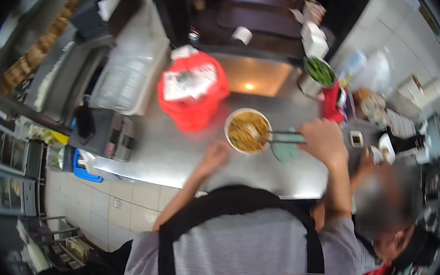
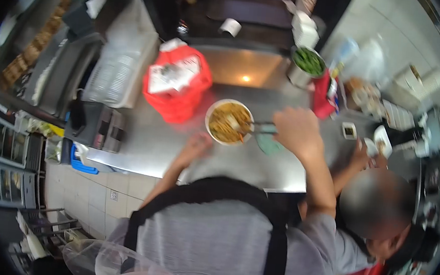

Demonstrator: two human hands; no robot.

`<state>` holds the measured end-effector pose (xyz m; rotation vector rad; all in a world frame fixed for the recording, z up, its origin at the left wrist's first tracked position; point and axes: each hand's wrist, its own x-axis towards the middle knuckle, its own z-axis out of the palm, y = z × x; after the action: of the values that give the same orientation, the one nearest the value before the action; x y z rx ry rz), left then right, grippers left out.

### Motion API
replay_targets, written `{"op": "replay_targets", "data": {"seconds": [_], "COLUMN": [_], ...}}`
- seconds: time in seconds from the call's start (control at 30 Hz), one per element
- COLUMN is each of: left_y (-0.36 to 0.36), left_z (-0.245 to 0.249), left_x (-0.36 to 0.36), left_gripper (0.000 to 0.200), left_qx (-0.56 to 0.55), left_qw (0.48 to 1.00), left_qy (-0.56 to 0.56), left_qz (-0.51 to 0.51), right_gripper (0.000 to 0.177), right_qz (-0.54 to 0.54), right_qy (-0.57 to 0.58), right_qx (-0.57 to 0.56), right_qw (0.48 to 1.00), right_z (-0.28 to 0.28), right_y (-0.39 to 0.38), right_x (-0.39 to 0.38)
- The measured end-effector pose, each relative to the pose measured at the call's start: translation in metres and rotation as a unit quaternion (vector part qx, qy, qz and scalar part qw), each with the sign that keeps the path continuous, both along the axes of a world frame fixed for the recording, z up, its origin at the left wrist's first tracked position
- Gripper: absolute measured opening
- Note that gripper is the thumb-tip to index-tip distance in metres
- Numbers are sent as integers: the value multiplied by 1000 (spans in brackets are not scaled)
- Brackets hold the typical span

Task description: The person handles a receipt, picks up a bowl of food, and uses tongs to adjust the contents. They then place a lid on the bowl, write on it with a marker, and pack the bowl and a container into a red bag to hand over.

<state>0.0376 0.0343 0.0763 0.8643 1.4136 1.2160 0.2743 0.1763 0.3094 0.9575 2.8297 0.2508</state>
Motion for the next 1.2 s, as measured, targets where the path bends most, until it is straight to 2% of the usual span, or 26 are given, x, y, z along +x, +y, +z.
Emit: {"op": "replay_targets", "data": {"seconds": [0.03, 0.1, 0.2, 0.3, 0.53, 0.67, 0.77, 0.97, 1.2], "left_y": [4, 9, 16, 15, 16, 15, 14, 15, 13], "left_z": [-8, 18, 17, 23, 18, 18, 18, 11, 11], "left_x": [-8, -4, -6, -3, 5, 7, 10, 9, 10], "left_gripper": [29, 23, 24, 23, 21, 20, 19, 17, 17], "left_qx": [5, -28, -10, -20, -20, -21, -15, -13, -18], "left_qw": [999, 997, 997, 998, 998, 998, 997, 996, 996], "left_qy": [-33, -36, 7, -12, -17, -13, -26, -37, -40], "left_qz": [10, 57, 74, 57, 60, 64, 75, 76, 74], "right_gripper": [31, 29, 14, 8, 10, 11, 10, 6, 11], "right_qz": [0, 38, 52, 81, 120, 101, 103, 136, 76], "right_qy": [-10, 25, 3, 8, -24, -39, -8, 9, 14], "right_qx": [3, 30, 43, 80, 95, 99, 95, 83, 95], "right_qw": [1000, 999, 998, 993, 988, 989, 990, 987, 992], "right_z": [-2, -15, -6, -8, -19, 9, 21, -6, 11], "right_y": [-4, -4, 0, 7, 20, 12, 7, 12, 27], "right_x": [-6, -10, -28, -35, -61, -58, -55, -75, -55]}}
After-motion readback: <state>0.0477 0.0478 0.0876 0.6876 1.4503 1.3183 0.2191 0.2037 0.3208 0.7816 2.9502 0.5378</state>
